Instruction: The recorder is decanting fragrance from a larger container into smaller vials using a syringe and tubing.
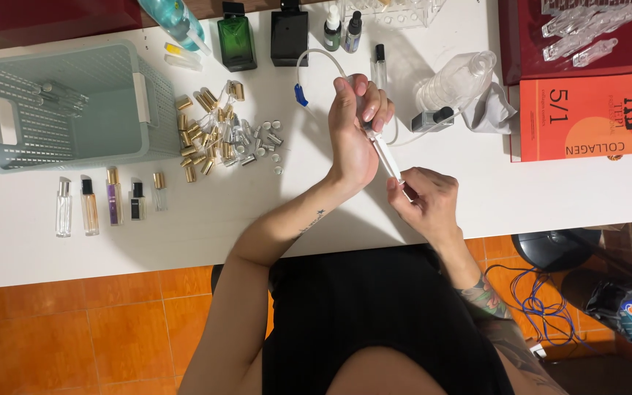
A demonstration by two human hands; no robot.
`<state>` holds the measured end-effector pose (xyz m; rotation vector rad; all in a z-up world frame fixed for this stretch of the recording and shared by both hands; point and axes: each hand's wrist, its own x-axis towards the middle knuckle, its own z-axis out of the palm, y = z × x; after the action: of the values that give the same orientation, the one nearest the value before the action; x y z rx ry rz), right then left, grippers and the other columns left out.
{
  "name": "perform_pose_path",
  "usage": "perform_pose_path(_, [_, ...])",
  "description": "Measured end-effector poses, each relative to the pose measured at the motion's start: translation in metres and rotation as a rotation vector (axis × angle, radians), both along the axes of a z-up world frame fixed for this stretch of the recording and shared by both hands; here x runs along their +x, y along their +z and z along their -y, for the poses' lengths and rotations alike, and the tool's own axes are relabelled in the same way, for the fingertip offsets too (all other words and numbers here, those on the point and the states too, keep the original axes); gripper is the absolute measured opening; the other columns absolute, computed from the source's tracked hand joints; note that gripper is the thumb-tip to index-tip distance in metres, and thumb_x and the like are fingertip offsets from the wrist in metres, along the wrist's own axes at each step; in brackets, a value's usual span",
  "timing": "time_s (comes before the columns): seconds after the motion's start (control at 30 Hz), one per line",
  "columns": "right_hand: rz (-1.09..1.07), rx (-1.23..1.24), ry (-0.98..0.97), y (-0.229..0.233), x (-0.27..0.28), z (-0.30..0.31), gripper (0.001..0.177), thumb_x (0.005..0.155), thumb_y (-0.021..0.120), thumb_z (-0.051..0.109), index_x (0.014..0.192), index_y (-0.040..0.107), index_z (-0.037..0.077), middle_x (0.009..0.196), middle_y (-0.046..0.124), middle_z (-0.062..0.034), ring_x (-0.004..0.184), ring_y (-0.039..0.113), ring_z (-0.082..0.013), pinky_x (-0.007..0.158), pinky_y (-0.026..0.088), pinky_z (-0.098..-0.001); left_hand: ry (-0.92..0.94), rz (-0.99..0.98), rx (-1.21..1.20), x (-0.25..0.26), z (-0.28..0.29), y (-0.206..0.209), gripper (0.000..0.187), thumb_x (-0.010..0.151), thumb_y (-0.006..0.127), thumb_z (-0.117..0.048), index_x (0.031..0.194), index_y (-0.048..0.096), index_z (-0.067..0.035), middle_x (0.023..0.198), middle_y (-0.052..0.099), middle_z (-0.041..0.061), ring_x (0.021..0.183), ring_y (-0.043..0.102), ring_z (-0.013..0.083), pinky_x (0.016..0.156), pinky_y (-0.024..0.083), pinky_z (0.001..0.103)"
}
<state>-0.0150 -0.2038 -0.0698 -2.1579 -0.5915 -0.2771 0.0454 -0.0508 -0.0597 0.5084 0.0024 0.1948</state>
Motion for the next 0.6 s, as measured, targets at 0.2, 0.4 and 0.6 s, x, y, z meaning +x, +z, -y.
perform_pose_path(0.2, [0.003, -0.003, 0.001, -0.002, -0.002, 0.003, 0.022, 0.088, 0.073, 0.008, 0.072, 0.059, 0.003, 0.055, 0.043, -0.0029, 0.047, 0.043, -0.0159, 0.048, 0.033, -0.0323, -0.025, -0.014, 0.02, -0.003, -0.002, 0.003, 0.043, 0.111, 0.042, -0.053, 0.096, 0.039, -0.013, 0.074, 0.034, -0.003, 0.066, 0.031, 0.0111, 0.072, 0.032, 0.03])
perform_pose_path(0.4, [0.023, 0.022, 0.055, 0.01, 0.001, 0.009, 0.018, 0.086, 0.072, 0.007, 0.072, 0.061, 0.003, 0.059, 0.049, -0.0035, 0.05, 0.05, -0.016, 0.05, 0.038, -0.0312, -0.073, -0.101, -0.051, -0.009, -0.003, 0.005, 0.04, 0.112, 0.042, -0.052, 0.102, 0.043, -0.013, 0.078, 0.037, -0.003, 0.072, 0.036, 0.0115, 0.08, 0.035, 0.032])
perform_pose_path(0.6, [0.058, 0.048, 0.046, 0.018, 0.011, 0.03, 0.021, 0.087, 0.071, 0.01, 0.073, 0.058, 0.001, 0.067, 0.055, -0.0056, 0.056, 0.055, -0.0175, 0.051, 0.04, -0.0284, -0.131, -0.116, 0.009, -0.016, -0.01, 0.014, 0.043, 0.113, 0.044, -0.051, 0.117, 0.05, -0.009, 0.103, 0.049, 0.002, 0.099, 0.047, 0.0165, 0.094, 0.04, 0.034])
